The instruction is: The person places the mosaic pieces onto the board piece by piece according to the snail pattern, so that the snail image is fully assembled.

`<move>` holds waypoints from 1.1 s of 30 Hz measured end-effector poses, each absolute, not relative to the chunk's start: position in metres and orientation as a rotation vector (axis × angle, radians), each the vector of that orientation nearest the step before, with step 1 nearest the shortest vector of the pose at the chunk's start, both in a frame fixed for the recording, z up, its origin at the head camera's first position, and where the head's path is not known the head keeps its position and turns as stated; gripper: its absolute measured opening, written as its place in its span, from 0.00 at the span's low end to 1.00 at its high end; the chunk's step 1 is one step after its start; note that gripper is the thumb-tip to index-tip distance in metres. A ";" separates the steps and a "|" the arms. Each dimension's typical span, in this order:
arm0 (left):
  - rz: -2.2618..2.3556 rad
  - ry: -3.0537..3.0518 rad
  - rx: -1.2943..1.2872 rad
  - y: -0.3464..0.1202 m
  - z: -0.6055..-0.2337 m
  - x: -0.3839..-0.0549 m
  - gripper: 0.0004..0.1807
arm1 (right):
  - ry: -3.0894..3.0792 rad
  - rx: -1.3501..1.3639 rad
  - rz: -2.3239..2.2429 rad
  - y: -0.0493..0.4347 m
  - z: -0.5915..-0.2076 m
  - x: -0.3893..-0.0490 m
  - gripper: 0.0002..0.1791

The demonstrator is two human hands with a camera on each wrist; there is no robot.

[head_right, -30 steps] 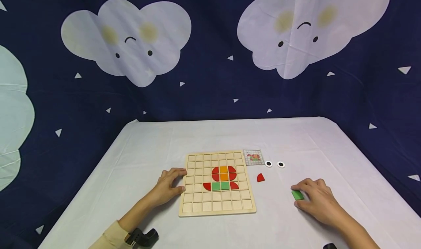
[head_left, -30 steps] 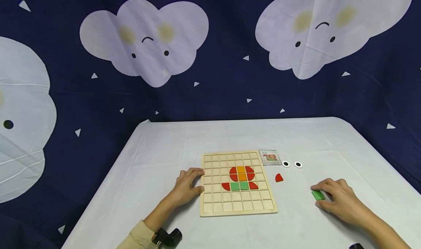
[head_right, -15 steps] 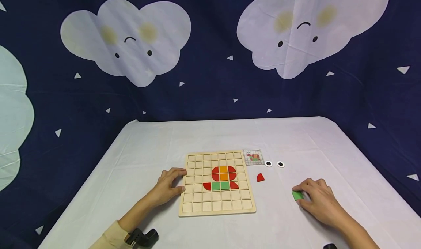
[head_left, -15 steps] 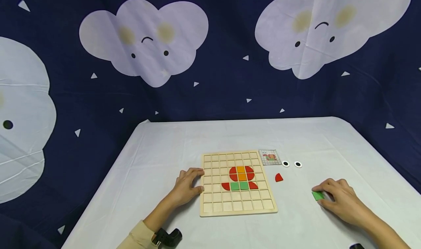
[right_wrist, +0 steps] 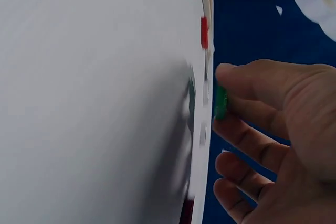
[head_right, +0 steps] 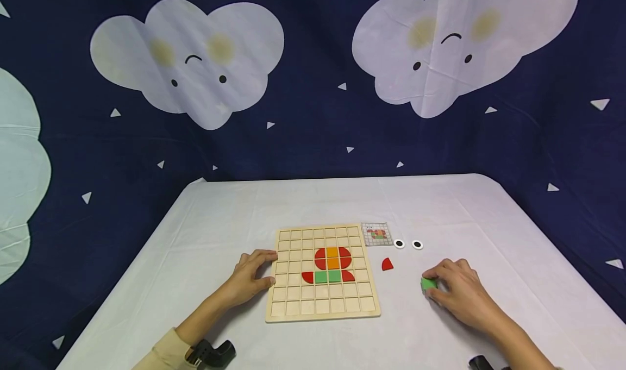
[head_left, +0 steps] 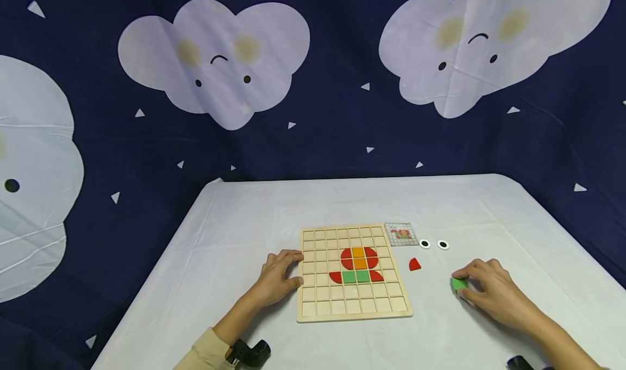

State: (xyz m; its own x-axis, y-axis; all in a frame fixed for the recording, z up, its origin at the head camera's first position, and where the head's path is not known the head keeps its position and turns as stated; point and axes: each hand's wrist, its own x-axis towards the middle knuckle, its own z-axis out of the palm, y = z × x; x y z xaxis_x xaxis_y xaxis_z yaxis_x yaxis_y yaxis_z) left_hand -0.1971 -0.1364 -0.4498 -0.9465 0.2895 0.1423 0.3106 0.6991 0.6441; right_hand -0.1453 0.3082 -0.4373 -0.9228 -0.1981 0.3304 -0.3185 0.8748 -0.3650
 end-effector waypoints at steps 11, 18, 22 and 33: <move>-1.089 -2.869 -0.511 -0.136 -0.449 -0.197 0.26 | -2.817 0.517 0.730 0.234 -0.422 -0.176 0.11; -1.100 -2.873 -0.504 -0.136 -0.448 -0.197 0.26 | -2.803 0.659 0.779 0.182 -0.417 -0.193 0.10; -1.105 -2.874 -0.506 -0.137 -0.450 -0.197 0.26 | -2.784 0.748 0.774 0.157 -0.417 -0.203 0.11; -1.113 -2.879 -0.487 -0.136 -0.449 -0.196 0.26 | -2.789 0.853 0.791 0.110 -0.418 -0.215 0.13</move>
State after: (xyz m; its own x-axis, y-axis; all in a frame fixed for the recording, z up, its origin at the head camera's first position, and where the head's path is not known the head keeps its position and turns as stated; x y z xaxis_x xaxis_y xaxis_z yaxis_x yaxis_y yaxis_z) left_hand -0.1964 -0.1364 -0.4487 -0.9514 0.2810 0.1262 0.2929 0.6978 0.6537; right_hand -0.2154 0.1099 -0.4181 -0.8342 -0.4877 0.2572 -0.5501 0.7048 -0.4478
